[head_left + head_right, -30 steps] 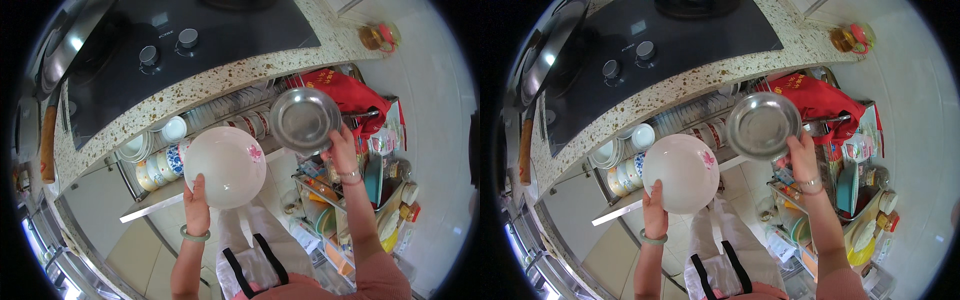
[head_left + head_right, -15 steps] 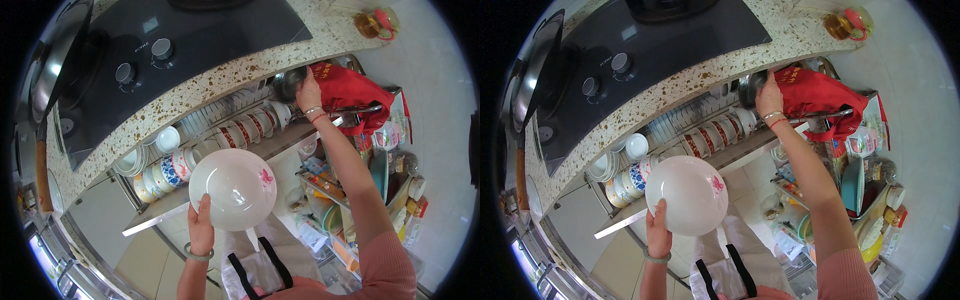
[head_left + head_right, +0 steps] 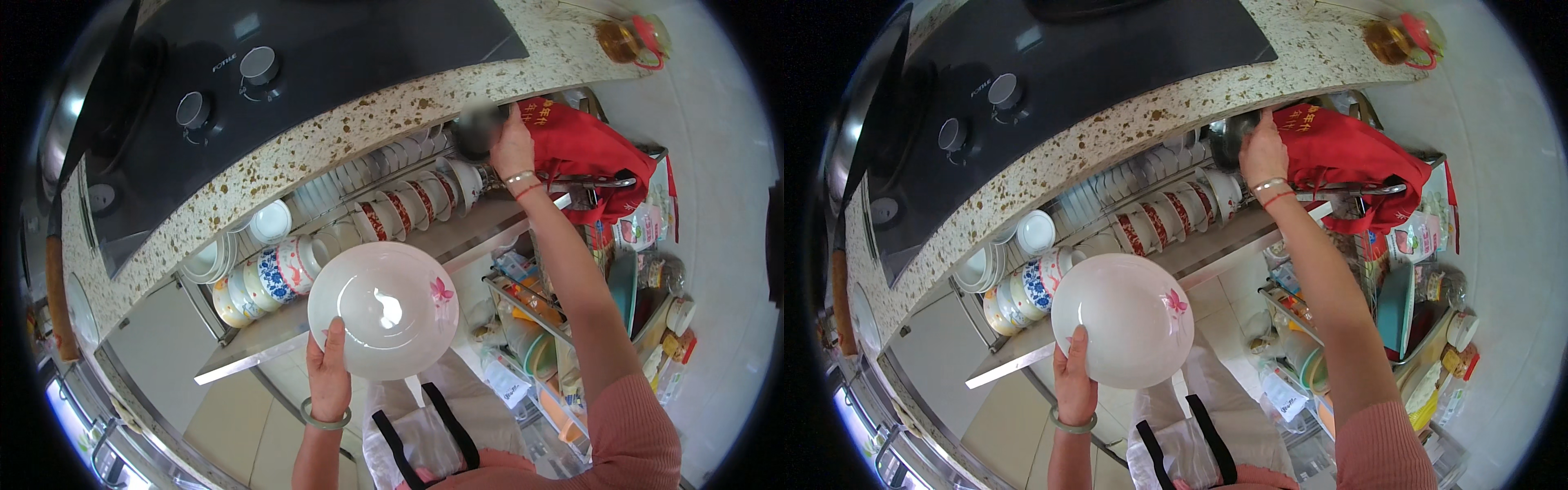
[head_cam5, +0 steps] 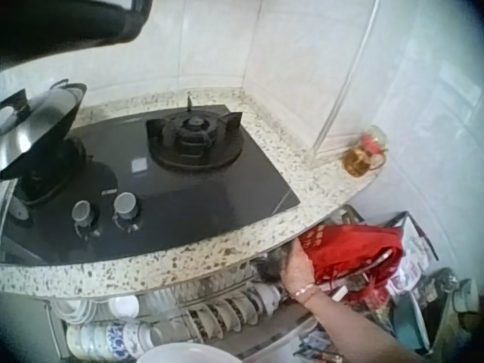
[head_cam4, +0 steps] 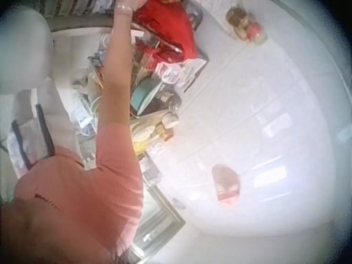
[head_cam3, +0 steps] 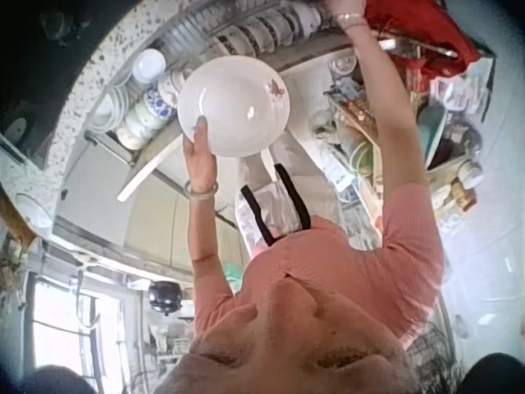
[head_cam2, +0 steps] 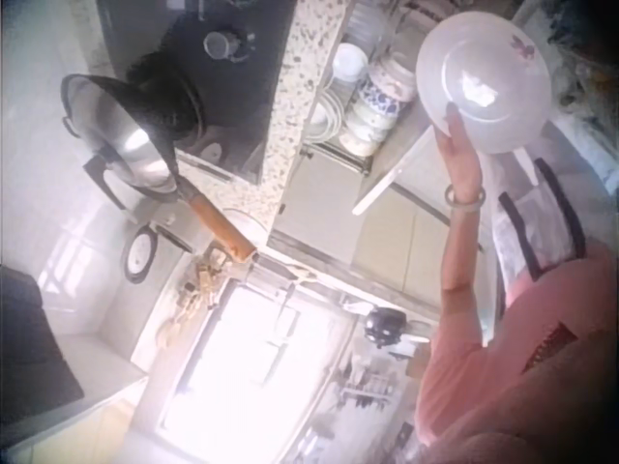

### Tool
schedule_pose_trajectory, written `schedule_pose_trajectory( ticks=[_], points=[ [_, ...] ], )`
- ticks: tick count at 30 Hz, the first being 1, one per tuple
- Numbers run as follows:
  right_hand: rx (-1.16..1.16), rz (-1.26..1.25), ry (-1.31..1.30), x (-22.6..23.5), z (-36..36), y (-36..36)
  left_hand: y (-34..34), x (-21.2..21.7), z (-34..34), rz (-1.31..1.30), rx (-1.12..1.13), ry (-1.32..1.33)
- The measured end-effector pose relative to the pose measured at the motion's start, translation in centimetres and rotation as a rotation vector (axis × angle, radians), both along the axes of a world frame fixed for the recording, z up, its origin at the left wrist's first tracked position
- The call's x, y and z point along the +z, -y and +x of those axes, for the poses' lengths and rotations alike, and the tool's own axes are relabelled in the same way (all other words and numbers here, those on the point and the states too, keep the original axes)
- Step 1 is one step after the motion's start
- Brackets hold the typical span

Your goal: The person retrieves a white bowl from a cabinet and places it on the counter. They then use a ladle to transfer cooked meat, corn, and carrots from a black pot into the bowl. Finally, the person pours the remaining broth from the pot into the bowl and stirs the contents.

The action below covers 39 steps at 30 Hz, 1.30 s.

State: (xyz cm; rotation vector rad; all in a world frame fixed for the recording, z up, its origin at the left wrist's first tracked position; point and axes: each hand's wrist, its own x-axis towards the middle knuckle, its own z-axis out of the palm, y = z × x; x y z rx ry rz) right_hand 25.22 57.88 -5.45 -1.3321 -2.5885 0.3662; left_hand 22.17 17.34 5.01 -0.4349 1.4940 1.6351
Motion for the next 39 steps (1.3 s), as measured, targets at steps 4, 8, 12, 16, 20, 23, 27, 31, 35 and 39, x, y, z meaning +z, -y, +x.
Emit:
schedule_pose_trajectory(
  ticks=[4,8,12,16,20,23,27,31,35,39],
  points=[
    [0.100,0.110,0.096,1.5,2.1,2.4,0.2,-0.1,0.3,0.005,0.055,0.063],
    [0.194,0.211,0.205,2.9,3.6,3.8,0.7,0.1,0.6,0.008,0.080,0.137],
    [0.365,0.371,0.206,5.1,4.7,5.2,1.5,0.1,0.9,0.002,0.056,0.118],
    [0.545,0.412,0.187,7.7,4.6,6.9,2.6,0.4,1.5,-0.012,0.104,0.141],
    [0.736,0.431,0.095,8.1,2.5,9.6,3.8,-1.0,2.0,-0.028,0.185,0.101],
    [0.722,0.267,0.224,7.1,-0.8,12.2,4.0,-1.9,1.5,0.029,0.241,0.049],
    [0.563,0.046,0.178,3.5,-4.7,12.8,4.2,-1.8,1.3,0.038,0.277,0.053],
    [0.444,-0.022,0.104,1.2,-7.1,12.6,4.6,-2.1,2.1,0.029,0.225,0.014],
    [0.406,-0.027,0.095,0.2,-8.1,12.9,4.9,-1.8,2.7,0.015,0.207,0.019],
    [0.383,-0.019,0.124,-0.1,-8.8,13.6,5.7,-1.5,3.6,-0.016,0.199,0.059]
  ],
)
